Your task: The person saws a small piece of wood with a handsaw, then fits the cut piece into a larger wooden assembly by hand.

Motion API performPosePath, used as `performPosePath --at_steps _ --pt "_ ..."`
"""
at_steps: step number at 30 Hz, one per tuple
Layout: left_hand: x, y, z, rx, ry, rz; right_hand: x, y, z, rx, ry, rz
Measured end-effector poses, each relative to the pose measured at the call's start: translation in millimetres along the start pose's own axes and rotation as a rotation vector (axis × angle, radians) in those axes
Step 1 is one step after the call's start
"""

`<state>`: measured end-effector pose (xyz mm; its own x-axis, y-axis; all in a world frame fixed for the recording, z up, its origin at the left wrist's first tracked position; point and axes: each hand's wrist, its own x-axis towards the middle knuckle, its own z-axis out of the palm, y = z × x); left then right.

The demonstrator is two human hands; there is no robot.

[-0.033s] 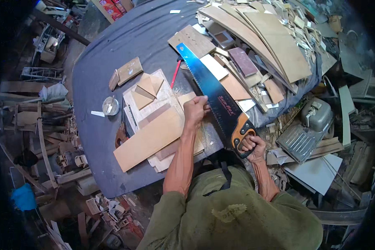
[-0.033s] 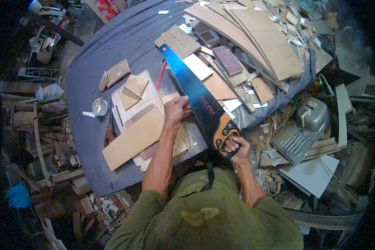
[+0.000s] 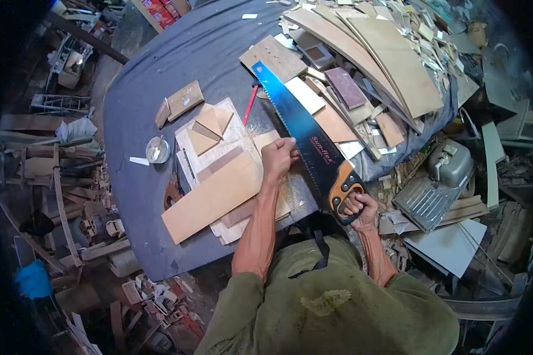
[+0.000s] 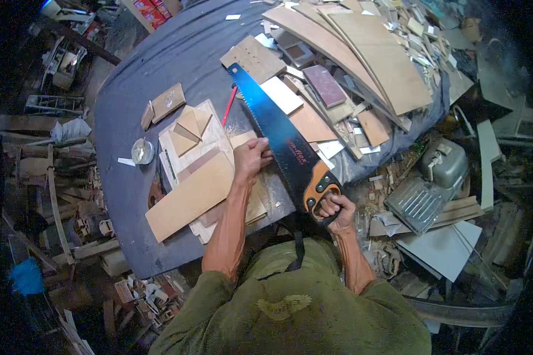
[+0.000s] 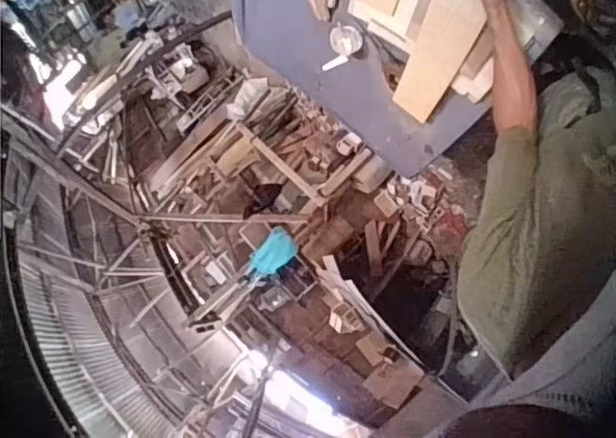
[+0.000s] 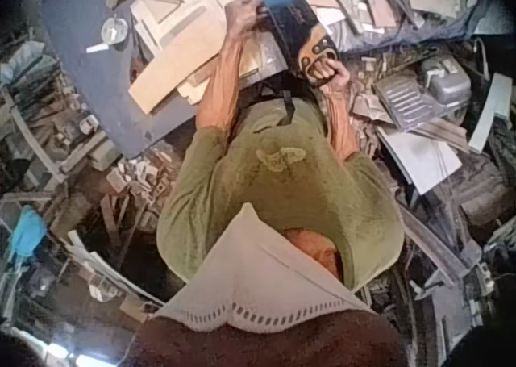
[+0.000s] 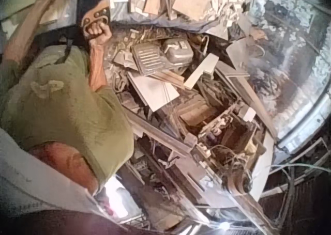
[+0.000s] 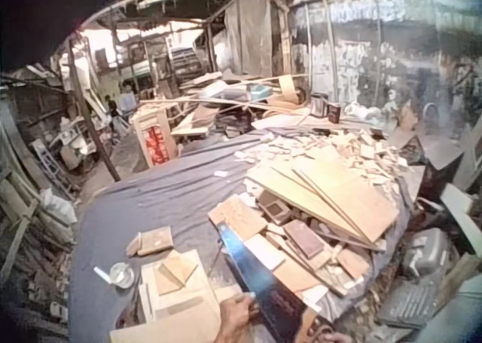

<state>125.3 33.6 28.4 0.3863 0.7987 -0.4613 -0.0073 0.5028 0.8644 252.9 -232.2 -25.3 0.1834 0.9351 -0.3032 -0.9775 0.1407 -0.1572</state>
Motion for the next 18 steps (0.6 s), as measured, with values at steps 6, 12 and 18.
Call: performPosePath --at_steps 6,12,18 --pt "1 -18 7 0.169 -0.016 0.397 -1 7 22 -0.334 0.045 -0.081" --pt "-29 -6 28 0.353 0.091 0.515 3 14 43 -0.454 0.165 -0.149" --pt "-51 0 33 0.482 0.056 0.446 4 22 53 -0.381 0.173 -0.21"
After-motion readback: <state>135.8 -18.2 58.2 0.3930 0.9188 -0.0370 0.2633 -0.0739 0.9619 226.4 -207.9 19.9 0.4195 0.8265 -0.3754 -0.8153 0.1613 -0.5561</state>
